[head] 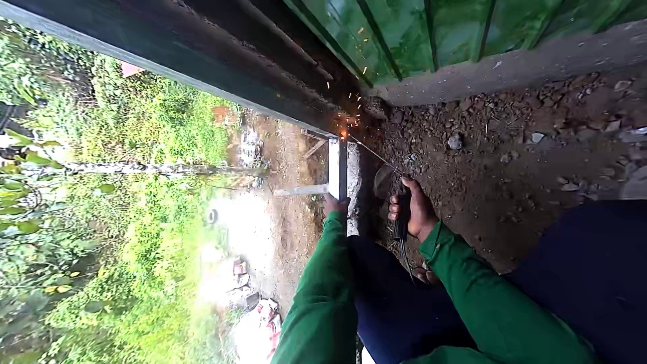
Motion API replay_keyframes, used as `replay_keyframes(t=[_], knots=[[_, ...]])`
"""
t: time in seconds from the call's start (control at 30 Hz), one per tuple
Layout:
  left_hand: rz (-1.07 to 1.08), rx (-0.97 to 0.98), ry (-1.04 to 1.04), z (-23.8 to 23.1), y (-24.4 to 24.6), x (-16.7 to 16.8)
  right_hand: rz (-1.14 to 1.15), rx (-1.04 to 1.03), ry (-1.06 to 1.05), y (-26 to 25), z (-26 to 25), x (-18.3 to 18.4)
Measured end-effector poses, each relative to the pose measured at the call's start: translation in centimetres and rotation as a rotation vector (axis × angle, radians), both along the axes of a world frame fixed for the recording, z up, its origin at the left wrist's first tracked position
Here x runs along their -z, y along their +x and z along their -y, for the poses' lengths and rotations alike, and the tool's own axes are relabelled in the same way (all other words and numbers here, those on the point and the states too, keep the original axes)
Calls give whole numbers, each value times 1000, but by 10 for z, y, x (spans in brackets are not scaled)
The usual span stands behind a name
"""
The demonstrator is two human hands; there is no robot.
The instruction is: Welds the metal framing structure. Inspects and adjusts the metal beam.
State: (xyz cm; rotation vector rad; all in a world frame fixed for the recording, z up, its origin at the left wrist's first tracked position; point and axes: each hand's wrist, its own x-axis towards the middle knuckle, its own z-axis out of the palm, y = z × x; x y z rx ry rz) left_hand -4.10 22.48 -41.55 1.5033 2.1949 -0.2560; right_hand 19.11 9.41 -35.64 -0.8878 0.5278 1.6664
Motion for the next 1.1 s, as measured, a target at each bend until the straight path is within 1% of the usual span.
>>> replay_keyframes(t=[0.1, 0.13, 0.27, 0.57, 1.1], knots=[[-3, -1, 22, -1, -3, 5, 334, -78, 33, -6, -1, -4], [-13, -4, 14, -2, -3, 5, 401, -109, 42, -8, -2, -6], [-60, -5, 12, -3, -5, 13, 527, -176, 59, -13, -1, -9], [-60, -12, 9, -2, -1, 9, 582, -287, 85, -20, -1, -11], [-52, 2, 29, -3, -7, 15, 559, -289, 103, -20, -1, -12]])
